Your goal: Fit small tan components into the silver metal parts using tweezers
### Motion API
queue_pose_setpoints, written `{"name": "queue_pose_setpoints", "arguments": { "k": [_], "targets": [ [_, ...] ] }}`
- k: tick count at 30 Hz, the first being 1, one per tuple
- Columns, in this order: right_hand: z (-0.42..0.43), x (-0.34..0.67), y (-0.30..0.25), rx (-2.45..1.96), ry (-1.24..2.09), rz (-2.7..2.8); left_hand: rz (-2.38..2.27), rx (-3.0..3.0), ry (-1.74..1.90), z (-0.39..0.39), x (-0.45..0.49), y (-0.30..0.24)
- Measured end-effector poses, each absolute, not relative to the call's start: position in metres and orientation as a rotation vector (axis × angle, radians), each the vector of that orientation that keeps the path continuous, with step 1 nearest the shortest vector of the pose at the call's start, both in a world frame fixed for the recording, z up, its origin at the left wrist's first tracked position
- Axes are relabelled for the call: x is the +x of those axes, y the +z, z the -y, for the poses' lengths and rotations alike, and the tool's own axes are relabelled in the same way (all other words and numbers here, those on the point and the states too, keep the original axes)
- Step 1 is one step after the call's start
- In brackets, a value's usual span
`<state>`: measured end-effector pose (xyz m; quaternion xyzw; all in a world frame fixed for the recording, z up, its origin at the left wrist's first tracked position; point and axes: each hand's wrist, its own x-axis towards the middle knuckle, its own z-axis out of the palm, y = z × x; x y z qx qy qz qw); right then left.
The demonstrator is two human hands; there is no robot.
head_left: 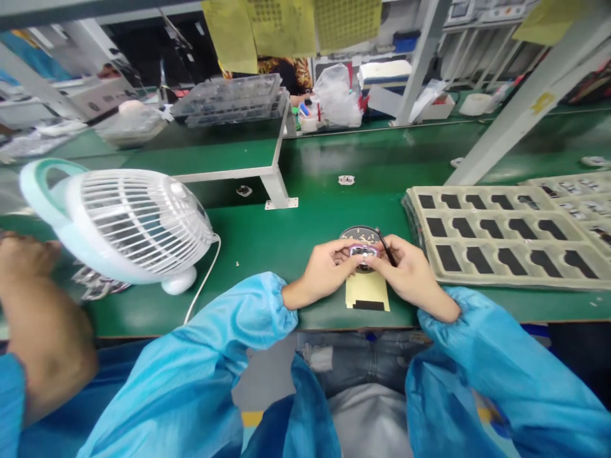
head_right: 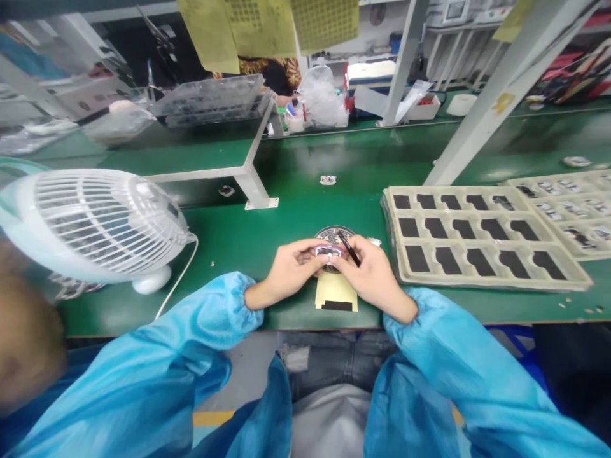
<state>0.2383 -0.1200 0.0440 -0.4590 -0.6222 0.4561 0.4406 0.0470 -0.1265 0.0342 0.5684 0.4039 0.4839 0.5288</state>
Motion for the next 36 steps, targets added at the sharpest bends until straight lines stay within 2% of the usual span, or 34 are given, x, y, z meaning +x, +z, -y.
{"name": "queue_pose_setpoints", "arguments": {
  "k": [4,8,15,22,33,36],
  "targets": [
    [0.096,0.225,0.059,-1.069,1.097,1.665,-1.006,1.308,1.231,0.114,0.035,0.046],
    [0.083,0.218,0.059,-1.053,0.881,1.798,-1.07,1.359,1.297,0.099,0.025,0.042],
    [0.088,0.228,0.058,-0.899,0.585,1.754,-1.229,1.852,1.265,0.103,0.025,0.031],
    [0.077,0.234,0.048,-0.815,0.558,1.959,-1.271,2.051,1.264,0.101,0.024,0.034],
    [0.083,0.235,0.042,-0.9,0.356,2.192,-1.324,2.043,1.21,0.102,0.023,0.032],
    [0.083,0.233,0.044,-0.943,0.425,2.231,-1.329,1.934,1.208,0.101,0.024,0.03]
  ]
}}
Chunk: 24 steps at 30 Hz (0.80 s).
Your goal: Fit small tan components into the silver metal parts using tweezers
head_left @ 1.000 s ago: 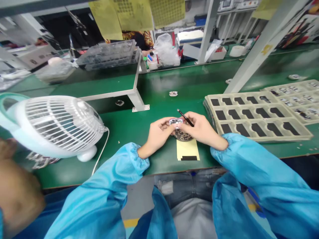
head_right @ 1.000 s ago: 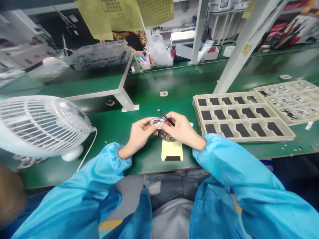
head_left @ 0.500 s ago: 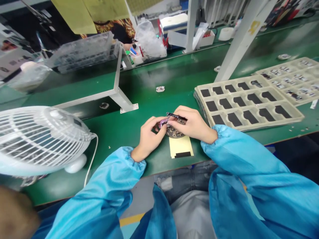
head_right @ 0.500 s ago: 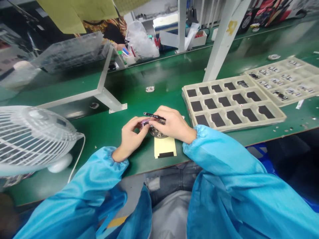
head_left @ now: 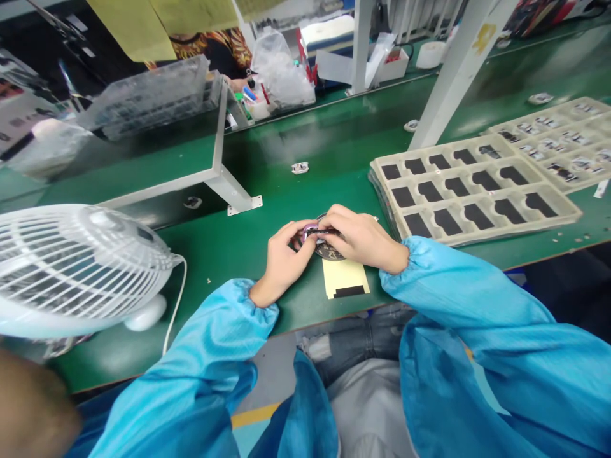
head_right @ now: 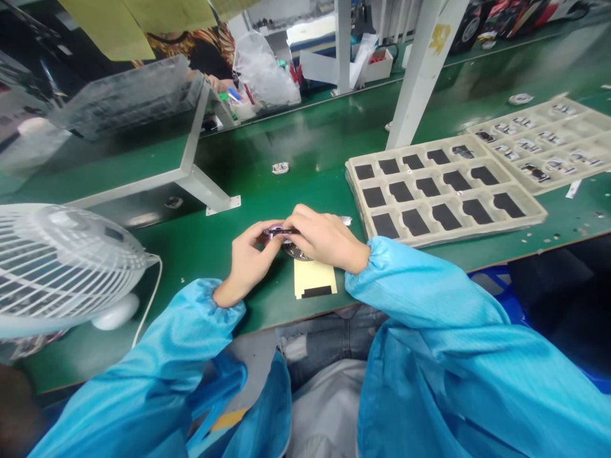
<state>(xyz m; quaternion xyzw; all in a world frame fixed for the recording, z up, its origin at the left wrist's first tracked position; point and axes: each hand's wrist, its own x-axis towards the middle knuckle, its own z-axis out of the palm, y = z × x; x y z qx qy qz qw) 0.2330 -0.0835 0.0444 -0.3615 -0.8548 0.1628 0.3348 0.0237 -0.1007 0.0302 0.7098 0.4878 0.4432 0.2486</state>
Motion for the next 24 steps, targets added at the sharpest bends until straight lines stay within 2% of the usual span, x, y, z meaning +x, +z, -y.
{"name": "queue_pose_setpoints", "arguments": {
  "k": [4,10,16,24],
  "targets": [
    [0.081,0.235,0.044,-0.971,0.531,2.092,-1.334,1.743,1.23,0.096,0.023,0.028],
    [0.078,0.244,0.038,-1.39,0.389,2.185,-1.38,1.679,1.21,0.086,0.015,0.023],
    [0.078,0.243,0.043,-1.138,0.472,1.923,-1.585,2.082,1.205,0.025,-0.012,0.013],
    [0.087,0.246,0.061,-0.949,0.517,1.523,-2.01,2.185,1.12,-0.086,-0.008,0.009]
  ]
}}
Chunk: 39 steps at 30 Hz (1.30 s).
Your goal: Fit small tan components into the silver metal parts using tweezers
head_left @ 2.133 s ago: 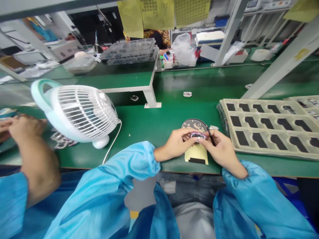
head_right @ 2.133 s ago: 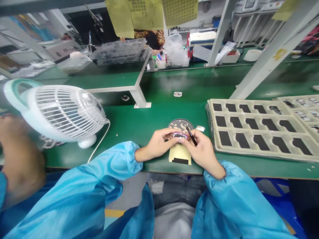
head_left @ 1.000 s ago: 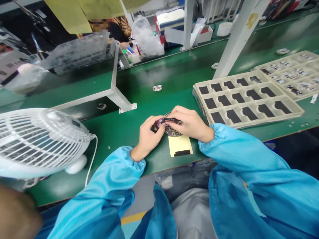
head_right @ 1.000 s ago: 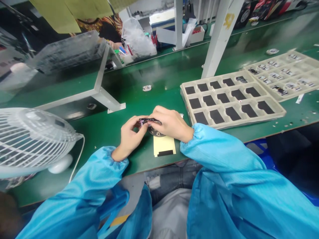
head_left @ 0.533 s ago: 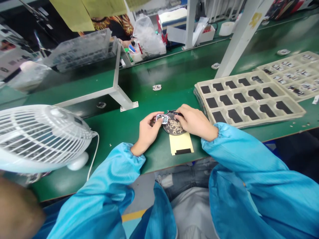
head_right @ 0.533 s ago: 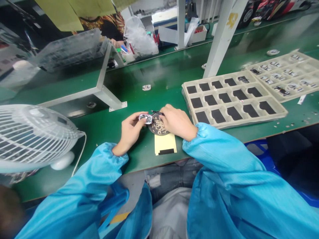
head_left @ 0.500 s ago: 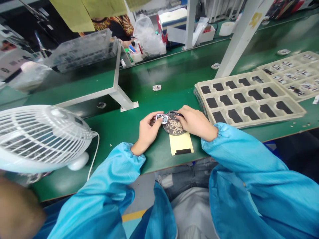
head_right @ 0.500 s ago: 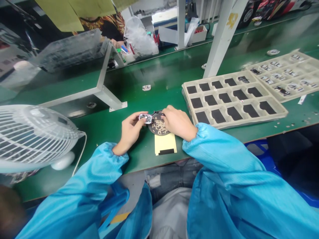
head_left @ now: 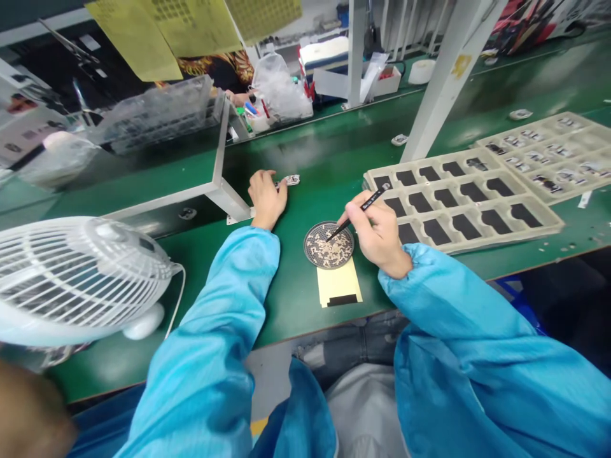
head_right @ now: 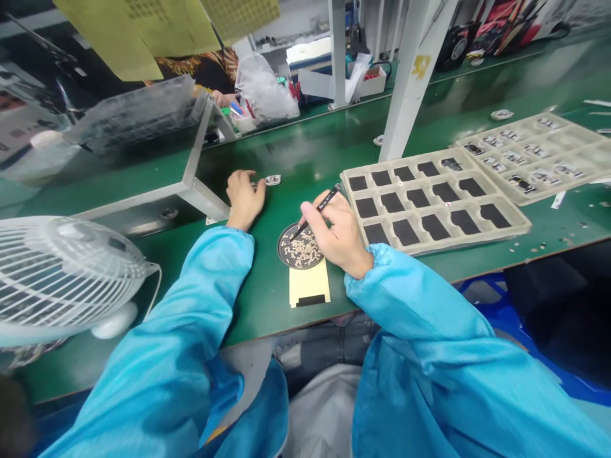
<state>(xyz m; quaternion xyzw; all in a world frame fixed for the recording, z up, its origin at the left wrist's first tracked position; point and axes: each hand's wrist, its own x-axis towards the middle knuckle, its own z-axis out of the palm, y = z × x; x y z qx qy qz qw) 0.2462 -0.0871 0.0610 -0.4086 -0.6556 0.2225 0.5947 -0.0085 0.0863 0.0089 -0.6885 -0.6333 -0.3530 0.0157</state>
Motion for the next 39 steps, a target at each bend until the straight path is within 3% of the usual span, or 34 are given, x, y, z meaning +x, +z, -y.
{"name": "queue_pose_setpoints", "arguments": {
  "k": [6,9,16,22,39],
  "targets": [
    [0.078,0.241,0.053,-0.929,0.996,1.381,2.179,-2.079,-0.879,-0.112,0.015,0.004],
    [0.074,0.239,0.05,-0.898,1.084,1.38,2.148,-2.086,-0.997,-0.109,0.017,0.006],
    [0.126,0.256,0.028,-0.942,1.177,1.492,1.797,-2.383,-1.414,-0.011,0.023,0.008],
    [0.165,0.266,0.012,-0.961,1.264,1.616,1.604,-2.785,-1.342,0.09,0.024,0.013],
    [0.162,0.266,0.009,-0.952,1.196,1.726,1.406,-2.98,-1.336,0.099,0.025,0.021]
  ]
}}
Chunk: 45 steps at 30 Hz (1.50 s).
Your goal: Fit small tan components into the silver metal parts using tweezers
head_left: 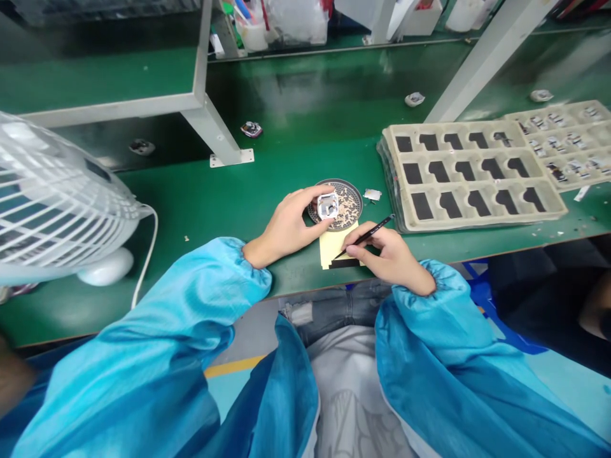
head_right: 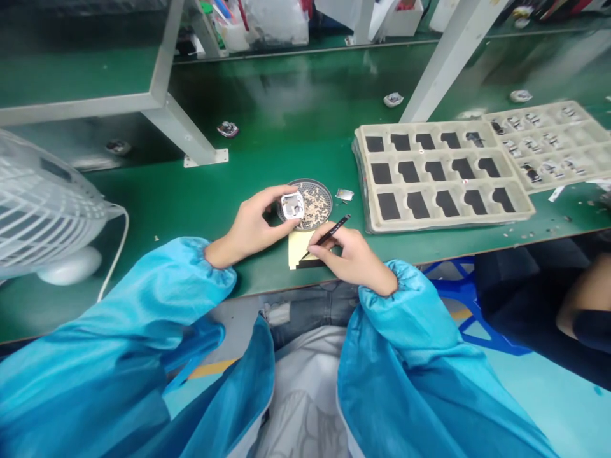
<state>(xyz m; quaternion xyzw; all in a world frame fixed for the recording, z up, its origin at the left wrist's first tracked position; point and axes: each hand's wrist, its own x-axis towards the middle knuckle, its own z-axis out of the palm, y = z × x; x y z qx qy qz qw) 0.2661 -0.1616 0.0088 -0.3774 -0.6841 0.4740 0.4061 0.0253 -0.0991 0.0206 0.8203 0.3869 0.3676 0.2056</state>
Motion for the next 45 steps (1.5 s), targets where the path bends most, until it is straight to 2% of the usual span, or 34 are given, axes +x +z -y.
{"name": "queue_pose_setpoints", "arguments": {
  "k": [6,13,18,25,45],
  "targets": [
    [0.162,0.27,0.016,-0.812,1.345,1.5,-1.046,2.213,0.996,0.098,0.025,0.019],
    [0.134,0.262,0.03,-0.663,0.741,1.402,-0.897,1.781,1.05,0.101,0.03,0.016],
    [0.129,0.259,0.017,-0.691,0.565,1.46,-0.908,1.588,1.088,0.107,0.035,0.018],
    [0.135,0.258,0.017,-0.687,0.495,1.581,-1.02,1.468,1.069,0.107,0.037,0.021],
    [0.136,0.258,0.018,-0.742,0.521,1.681,-1.129,1.745,1.072,0.113,0.036,0.02]
  ]
}}
